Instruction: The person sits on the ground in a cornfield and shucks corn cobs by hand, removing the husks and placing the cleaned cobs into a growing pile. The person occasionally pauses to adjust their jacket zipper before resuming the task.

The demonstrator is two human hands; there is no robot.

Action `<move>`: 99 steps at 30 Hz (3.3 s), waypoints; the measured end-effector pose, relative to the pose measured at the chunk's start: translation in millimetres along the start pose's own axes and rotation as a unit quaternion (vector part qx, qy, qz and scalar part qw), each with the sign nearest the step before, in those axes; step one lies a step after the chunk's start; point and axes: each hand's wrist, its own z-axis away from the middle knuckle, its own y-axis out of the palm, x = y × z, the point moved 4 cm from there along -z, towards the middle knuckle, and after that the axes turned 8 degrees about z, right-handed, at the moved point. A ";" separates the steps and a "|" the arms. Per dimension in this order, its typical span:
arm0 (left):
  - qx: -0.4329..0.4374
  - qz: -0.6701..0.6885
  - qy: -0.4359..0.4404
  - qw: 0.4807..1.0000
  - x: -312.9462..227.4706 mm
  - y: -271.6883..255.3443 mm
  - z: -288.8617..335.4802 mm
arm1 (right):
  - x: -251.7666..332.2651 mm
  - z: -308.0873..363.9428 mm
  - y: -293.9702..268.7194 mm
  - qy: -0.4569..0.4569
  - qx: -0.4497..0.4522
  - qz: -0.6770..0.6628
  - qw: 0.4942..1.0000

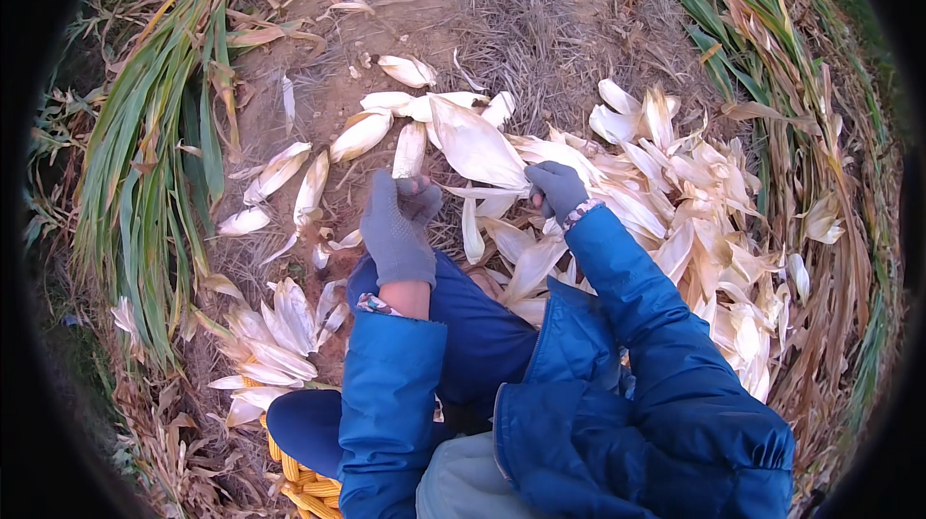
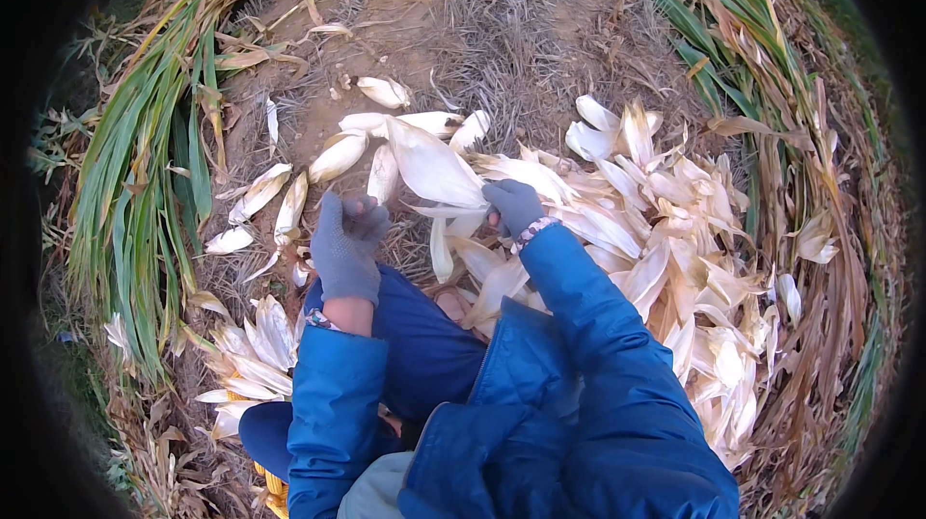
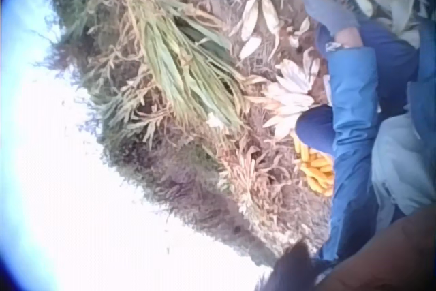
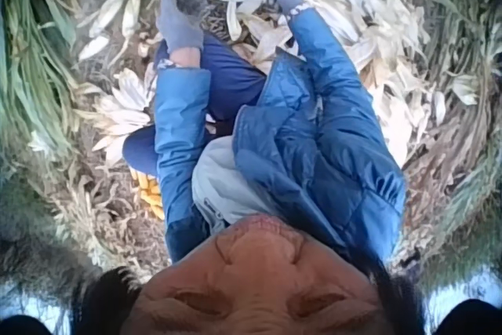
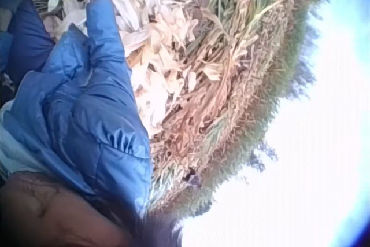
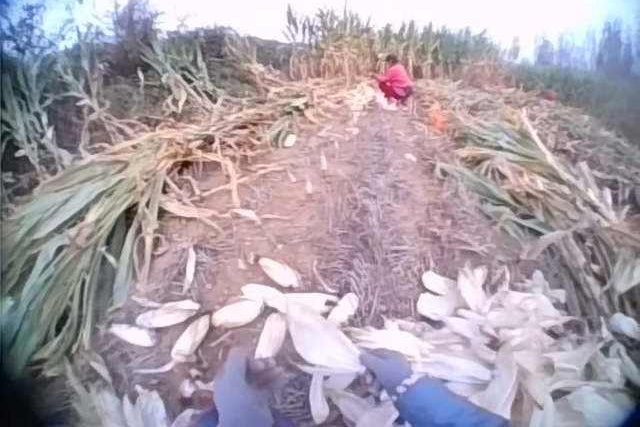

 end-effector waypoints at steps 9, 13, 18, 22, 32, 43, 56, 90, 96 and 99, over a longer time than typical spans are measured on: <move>0.017 0.006 0.035 0.999 -4.3 -1.6 -0.4 | -23.1 -27.9 -9.3 -0.064 -0.024 0.204 0.977; 0.032 0.029 -0.024 0.999 1.5 -3.3 -6.2 | -36.6 -27.9 -23.3 -0.093 -0.057 0.050 0.993; -0.005 -0.012 -0.023 1.000 1.0 1.4 -2.0 | -34.0 -15.7 -21.5 -0.007 -0.020 -0.081 0.996; -0.024 -0.049 -0.004 0.999 2.8 -4.3 -6.6 | -17.4 -11.9 5.3 -0.003 0.016 -0.162 0.987; -0.012 -0.014 -0.006 1.000 -0.8 -11.5 -6.8 | -11.2 -24.8 -58.3 -0.066 -0.142 -0.107 0.982; -0.010 -0.015 -0.029 0.999 -0.1 -3.3 0.4 | -17.0 -25.0 -139.3 -0.179 -0.408 0.372 0.814; 0.000 -0.015 -0.068 0.998 5.5 0.4 -12.4 | 3.9 -87.1 -151.1 -0.053 -0.450 0.447 0.772; 0.045 -0.063 -0.142 0.987 15.3 30.1 -14.6 | -26.4 -228.6 96.1 -0.169 0.072 0.819 0.544; 0.077 -0.057 -0.156 0.983 16.9 31.4 -11.2 | -10.3 -215.8 94.3 -0.208 0.146 0.813 0.524; 0.091 -0.075 -0.161 0.980 16.9 31.9 -9.0 | -19.0 -236.4 100.5 -0.129 0.115 0.829 0.531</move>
